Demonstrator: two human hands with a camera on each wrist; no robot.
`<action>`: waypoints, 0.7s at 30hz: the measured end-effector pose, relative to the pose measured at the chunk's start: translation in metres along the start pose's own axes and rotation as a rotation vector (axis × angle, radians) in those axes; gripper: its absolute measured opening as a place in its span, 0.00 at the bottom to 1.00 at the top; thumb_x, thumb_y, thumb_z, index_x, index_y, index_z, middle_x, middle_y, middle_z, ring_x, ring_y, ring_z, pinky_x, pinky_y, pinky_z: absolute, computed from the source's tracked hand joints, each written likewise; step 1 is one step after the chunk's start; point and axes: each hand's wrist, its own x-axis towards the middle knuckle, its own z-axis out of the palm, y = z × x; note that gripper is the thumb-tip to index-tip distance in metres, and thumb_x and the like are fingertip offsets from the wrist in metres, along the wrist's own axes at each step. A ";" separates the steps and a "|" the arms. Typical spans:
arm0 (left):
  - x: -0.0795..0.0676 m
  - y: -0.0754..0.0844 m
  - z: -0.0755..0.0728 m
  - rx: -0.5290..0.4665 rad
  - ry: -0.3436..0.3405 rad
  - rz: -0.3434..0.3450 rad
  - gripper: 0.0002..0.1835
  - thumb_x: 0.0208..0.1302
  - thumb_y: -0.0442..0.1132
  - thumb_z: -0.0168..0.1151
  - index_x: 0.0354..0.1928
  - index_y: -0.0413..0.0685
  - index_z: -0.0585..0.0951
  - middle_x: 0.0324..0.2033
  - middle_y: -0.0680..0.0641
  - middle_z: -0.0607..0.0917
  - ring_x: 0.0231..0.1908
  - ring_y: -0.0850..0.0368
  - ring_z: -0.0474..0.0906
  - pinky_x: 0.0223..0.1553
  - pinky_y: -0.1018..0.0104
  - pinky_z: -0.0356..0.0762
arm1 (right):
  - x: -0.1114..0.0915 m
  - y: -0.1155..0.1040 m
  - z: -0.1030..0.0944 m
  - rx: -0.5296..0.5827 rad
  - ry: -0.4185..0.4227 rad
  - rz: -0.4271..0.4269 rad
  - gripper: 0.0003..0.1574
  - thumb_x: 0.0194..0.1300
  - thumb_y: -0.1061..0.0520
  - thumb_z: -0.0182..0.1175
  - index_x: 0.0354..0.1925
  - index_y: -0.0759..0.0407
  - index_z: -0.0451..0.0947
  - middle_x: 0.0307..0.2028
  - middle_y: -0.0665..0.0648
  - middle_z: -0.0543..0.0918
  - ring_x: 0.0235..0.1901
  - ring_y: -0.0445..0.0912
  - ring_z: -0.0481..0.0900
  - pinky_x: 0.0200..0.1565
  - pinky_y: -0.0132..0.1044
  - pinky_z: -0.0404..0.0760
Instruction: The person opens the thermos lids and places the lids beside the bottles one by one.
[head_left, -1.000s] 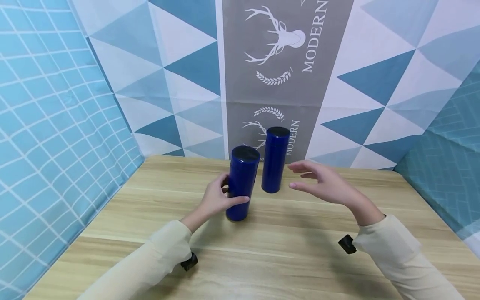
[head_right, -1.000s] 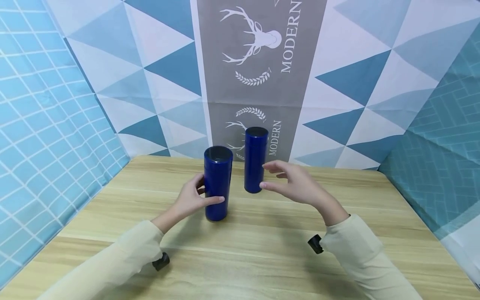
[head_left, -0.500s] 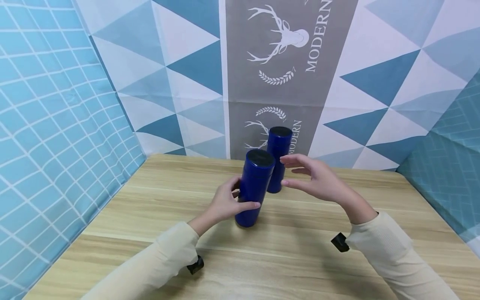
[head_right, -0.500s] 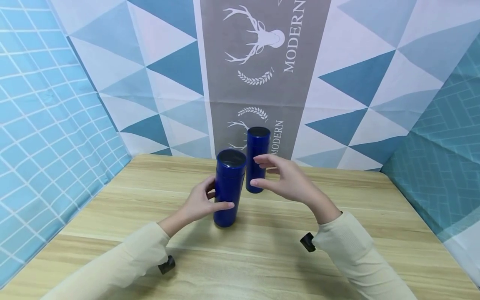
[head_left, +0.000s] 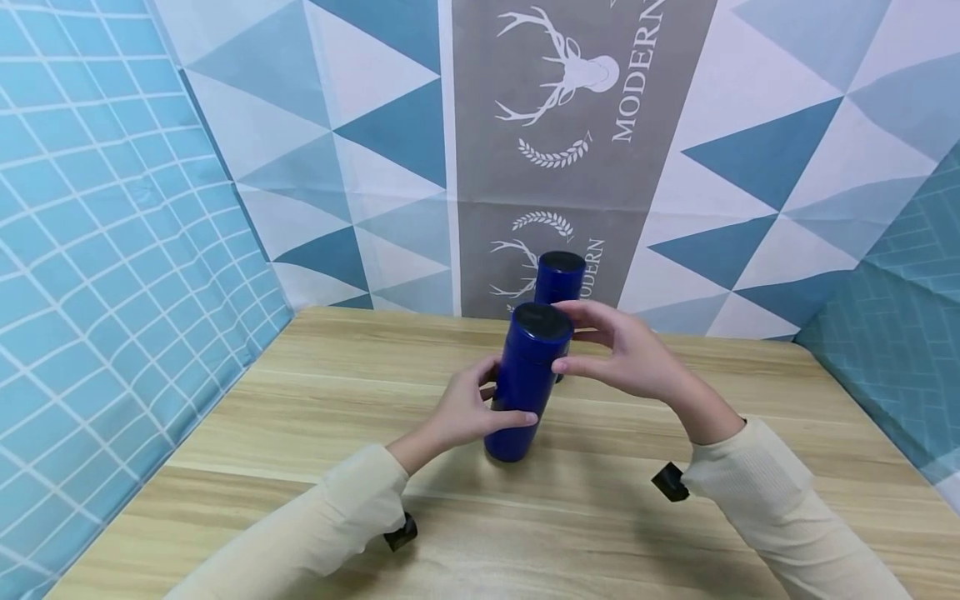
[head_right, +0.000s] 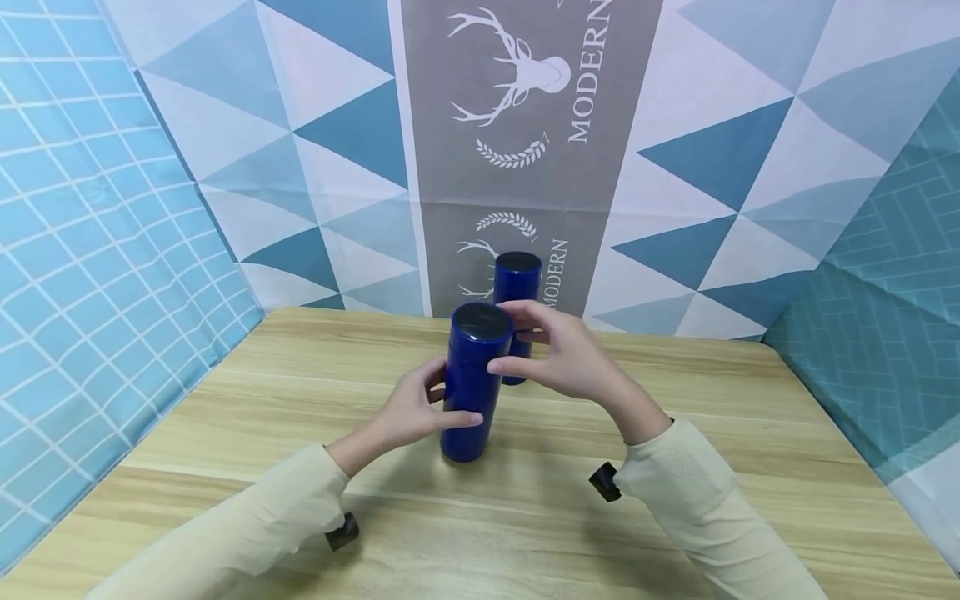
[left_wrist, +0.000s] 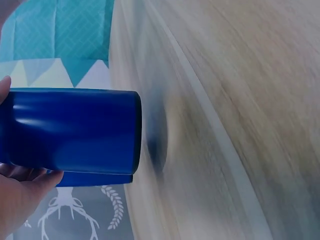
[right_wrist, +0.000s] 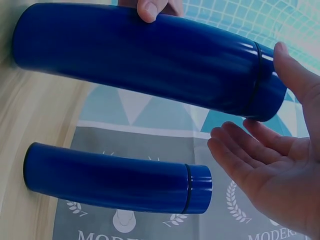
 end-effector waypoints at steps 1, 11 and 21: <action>0.000 0.001 0.001 -0.001 -0.007 0.003 0.34 0.46 0.41 0.77 0.57 0.49 0.74 0.49 0.46 0.83 0.51 0.52 0.80 0.56 0.51 0.79 | 0.000 0.000 0.000 0.005 -0.003 0.000 0.40 0.55 0.59 0.71 0.64 0.61 0.67 0.61 0.63 0.76 0.58 0.57 0.78 0.60 0.52 0.76; -0.001 0.008 0.007 -0.043 -0.062 0.009 0.33 0.47 0.40 0.76 0.57 0.49 0.74 0.50 0.46 0.82 0.52 0.53 0.79 0.58 0.51 0.78 | 0.003 -0.001 -0.001 0.103 -0.043 -0.018 0.43 0.56 0.62 0.69 0.67 0.63 0.63 0.63 0.65 0.73 0.59 0.57 0.76 0.62 0.51 0.74; 0.000 0.011 0.011 -0.073 -0.149 0.027 0.37 0.48 0.39 0.75 0.62 0.51 0.71 0.55 0.49 0.81 0.54 0.55 0.80 0.57 0.58 0.79 | 0.004 -0.004 0.001 0.251 -0.097 0.037 0.41 0.59 0.60 0.67 0.67 0.60 0.62 0.62 0.66 0.73 0.59 0.57 0.76 0.60 0.44 0.78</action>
